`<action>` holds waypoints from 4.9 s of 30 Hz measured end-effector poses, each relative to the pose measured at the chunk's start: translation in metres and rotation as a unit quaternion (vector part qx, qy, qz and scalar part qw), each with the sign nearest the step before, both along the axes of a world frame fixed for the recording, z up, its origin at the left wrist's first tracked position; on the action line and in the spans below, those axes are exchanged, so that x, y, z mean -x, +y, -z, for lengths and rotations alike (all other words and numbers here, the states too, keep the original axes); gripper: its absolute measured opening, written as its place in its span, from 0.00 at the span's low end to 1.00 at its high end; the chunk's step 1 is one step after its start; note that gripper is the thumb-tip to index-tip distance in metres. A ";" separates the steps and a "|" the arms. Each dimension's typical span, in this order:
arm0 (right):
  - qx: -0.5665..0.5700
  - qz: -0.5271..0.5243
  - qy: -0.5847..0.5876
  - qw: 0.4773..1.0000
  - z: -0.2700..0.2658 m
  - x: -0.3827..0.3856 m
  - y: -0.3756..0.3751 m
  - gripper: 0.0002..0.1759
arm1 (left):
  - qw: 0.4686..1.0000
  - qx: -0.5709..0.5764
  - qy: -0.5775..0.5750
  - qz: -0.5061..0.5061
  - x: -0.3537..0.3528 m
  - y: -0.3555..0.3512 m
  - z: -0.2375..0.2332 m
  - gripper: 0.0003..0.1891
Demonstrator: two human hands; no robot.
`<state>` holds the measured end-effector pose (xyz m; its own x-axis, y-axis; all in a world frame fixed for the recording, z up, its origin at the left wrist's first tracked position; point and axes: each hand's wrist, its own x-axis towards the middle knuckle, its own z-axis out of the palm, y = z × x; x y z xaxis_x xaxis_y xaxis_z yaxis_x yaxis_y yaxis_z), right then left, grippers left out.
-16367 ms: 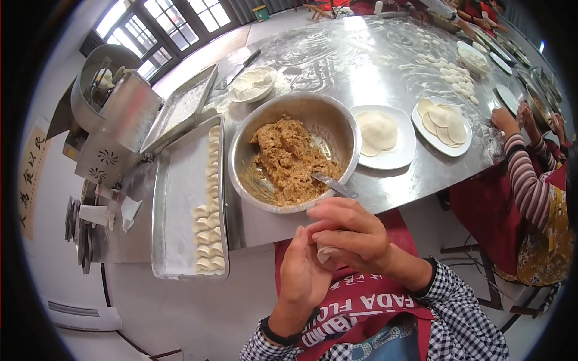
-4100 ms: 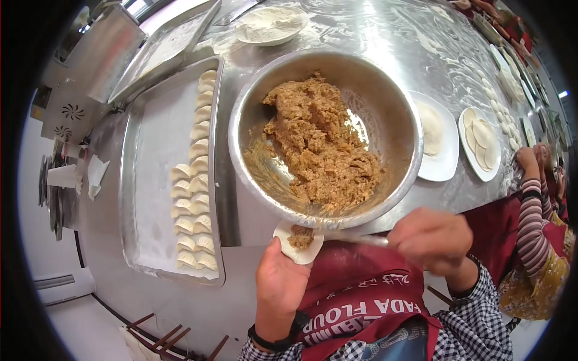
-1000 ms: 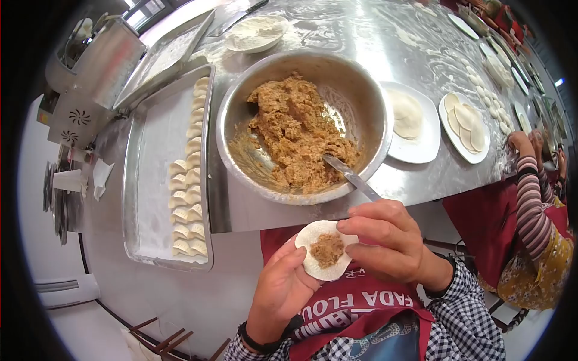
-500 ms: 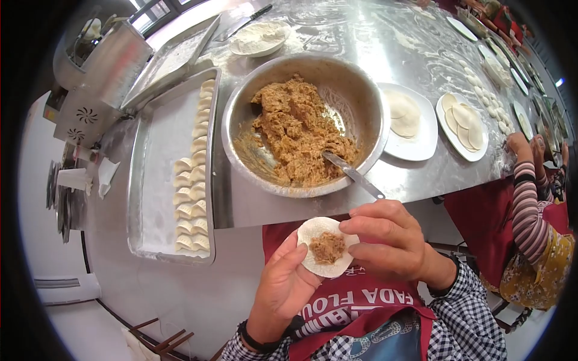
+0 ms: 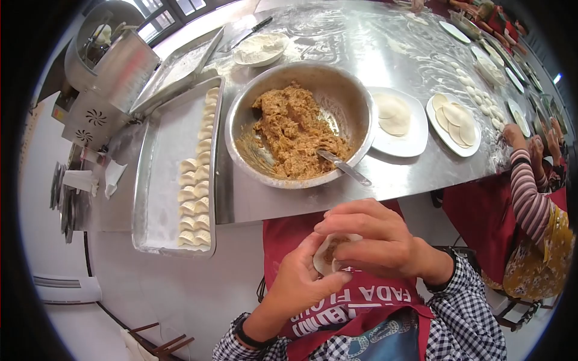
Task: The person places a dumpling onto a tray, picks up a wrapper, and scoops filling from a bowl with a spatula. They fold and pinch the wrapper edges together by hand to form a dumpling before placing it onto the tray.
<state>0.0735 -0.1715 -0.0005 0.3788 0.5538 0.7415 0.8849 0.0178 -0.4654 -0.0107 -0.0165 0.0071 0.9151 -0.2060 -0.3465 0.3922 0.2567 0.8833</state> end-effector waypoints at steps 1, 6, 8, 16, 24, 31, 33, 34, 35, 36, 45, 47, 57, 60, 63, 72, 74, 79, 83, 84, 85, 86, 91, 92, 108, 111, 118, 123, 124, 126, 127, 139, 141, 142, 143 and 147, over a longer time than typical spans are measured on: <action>-0.004 -0.003 -0.001 1.000 0.000 0.001 0.001 0.10 | 0.999 -0.040 -0.019 0.012 0.001 -0.001 -0.001 0.32; -0.019 0.013 -0.008 1.000 0.001 0.005 0.004 0.10 | 0.988 -0.135 -0.068 0.026 0.003 -0.004 -0.003 0.28; -0.022 0.016 -0.005 1.000 0.001 0.006 0.005 0.10 | 0.967 -0.228 -0.100 0.043 0.002 -0.001 -0.001 0.24; -0.080 0.059 0.124 0.987 0.004 0.012 -0.015 0.09 | 0.962 -0.183 -0.195 -0.058 0.008 0.003 -0.005 0.23; -0.114 0.028 0.177 0.977 0.009 0.024 -0.008 0.08 | 0.962 -0.179 -0.187 -0.083 0.009 0.000 -0.012 0.20; -0.144 0.008 0.205 0.968 0.012 0.028 -0.010 0.07 | 0.943 -0.181 -0.258 -0.106 0.010 0.001 -0.005 0.18; -0.148 0.007 0.202 0.968 0.013 0.028 -0.010 0.08 | 0.943 -0.171 -0.264 -0.105 0.009 0.002 -0.004 0.17; -0.153 0.004 0.208 0.966 0.014 0.029 -0.010 0.08 | 0.943 -0.165 -0.268 -0.104 0.008 0.001 -0.004 0.17; -0.158 0.002 0.214 0.964 0.014 0.029 -0.010 0.09 | 0.943 -0.159 -0.272 -0.103 0.007 0.001 -0.004 0.16; -0.158 0.003 0.213 0.964 0.014 0.029 -0.010 0.09 | 0.943 -0.159 -0.273 -0.102 0.007 -0.001 -0.006 0.16; -0.175 0.005 0.211 0.962 0.014 0.028 -0.008 0.15 | 0.966 0.028 -0.200 -0.159 0.003 -0.013 -0.001 0.13; -0.168 0.015 0.196 0.966 0.013 0.028 -0.009 0.16 | 0.962 0.046 -0.192 -0.188 0.003 -0.017 0.001 0.12; -0.174 0.063 0.186 0.965 0.014 0.029 -0.007 0.17 | 0.949 0.010 -0.229 -0.217 0.001 -0.024 0.003 0.15; -0.165 0.061 0.180 0.968 0.013 0.030 -0.005 0.17 | 0.949 -0.037 -0.219 -0.223 0.002 -0.023 0.006 0.15; -0.167 0.065 0.175 0.968 0.014 0.030 -0.004 0.17 | 0.943 -0.076 -0.235 -0.223 0.002 -0.024 0.007 0.15; -0.153 0.103 0.135 0.974 0.014 0.029 0.002 0.17 | 0.938 -0.102 -0.248 -0.218 0.002 -0.024 0.008 0.16; -0.136 0.132 0.080 0.979 0.013 0.028 0.002 0.15 | 0.933 -0.142 -0.255 -0.211 0.002 -0.024 0.010 0.16; -0.115 0.156 0.012 0.981 0.011 0.023 0.005 0.14 | 0.940 -0.134 -0.222 -0.222 0.003 -0.026 0.008 0.15; -0.115 0.136 0.025 0.984 0.010 0.022 0.005 0.14 | 0.950 -0.084 -0.203 -0.222 0.001 -0.023 0.006 0.17; -0.115 0.135 0.023 0.984 0.009 0.022 0.005 0.14 | 0.949 -0.083 -0.205 -0.223 0.002 -0.023 0.006 0.17; -0.134 0.119 0.099 0.979 0.008 0.024 0.006 0.14 | 0.955 -0.053 -0.187 -0.224 0.002 -0.023 0.004 0.18; -0.152 0.103 0.175 0.967 0.006 0.025 0.006 0.14 | 0.960 -0.023 -0.168 -0.225 0.003 -0.023 0.003 0.20; -0.144 0.086 0.155 0.974 0.006 0.020 0.008 0.15 | 0.960 0.034 -0.149 -0.233 0.001 -0.025 -0.001 0.20; -0.151 0.088 0.133 0.976 0.007 0.019 0.009 0.15 | 0.961 0.051 -0.150 -0.225 0.001 -0.025 0.000 0.19; -0.160 0.094 0.066 0.980 0.008 0.018 0.011 0.11 | 0.956 -0.036 -0.196 -0.217 0.005 -0.027 0.001 0.17; -0.153 0.085 0.062 0.983 0.004 0.016 0.011 0.11 | 0.957 -0.066 -0.192 -0.207 0.008 -0.026 0.003 0.17; -0.127 0.076 0.111 0.983 -0.001 0.019 0.006 0.13 | 0.967 -0.032 -0.147 -0.206 0.010 -0.026 -0.001 0.19; -0.135 0.015 0.206 0.969 0.001 0.016 0.006 0.11 | 0.969 -0.044 -0.157 -0.184 0.008 -0.024 -0.001 0.20; -0.157 -0.023 0.236 0.959 0.006 0.016 0.006 0.10 | 0.968 -0.045 -0.158 -0.187 0.007 -0.025 -0.001 0.20; -0.178 -0.061 0.266 0.946 0.012 0.016 0.006 0.10 | 0.968 -0.046 -0.158 -0.191 0.007 -0.026 0.000 0.21; -0.179 -0.055 0.235 0.954 0.013 0.015 0.006 0.09 | 0.970 -0.041 -0.155 -0.185 0.007 -0.025 0.001 0.21; -0.156 0.003 0.179 0.971 0.011 0.016 0.008 0.11 | 0.970 -0.042 -0.168 -0.167 0.010 -0.020 0.003 0.18; -0.151 -0.005 0.166 0.974 0.011 0.013 0.007 0.11 | 0.968 -0.089 -0.172 -0.157 0.010 -0.019 0.004 0.18; -0.145 -0.005 0.156 0.977 0.011 0.013 0.006 0.11 | 0.969 -0.086 -0.175 -0.152 0.010 -0.019 0.005 0.19; -0.140 -0.005 0.146 0.979 0.011 0.013 0.006 0.12 | 0.969 -0.083 -0.178 -0.148 0.010 -0.019 0.005 0.19; -0.125 0.020 0.187 0.974 0.001 0.016 0.006 0.12 | 0.983 -0.016 -0.126 -0.130 0.009 -0.019 -0.002 0.21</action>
<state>0.0573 -0.1659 -0.0012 0.6662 0.3525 0.6572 0.6563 0.1415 -0.7411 -0.0196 -0.0353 0.0086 0.9931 0.0534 -0.1042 0.0844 0.2903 0.9532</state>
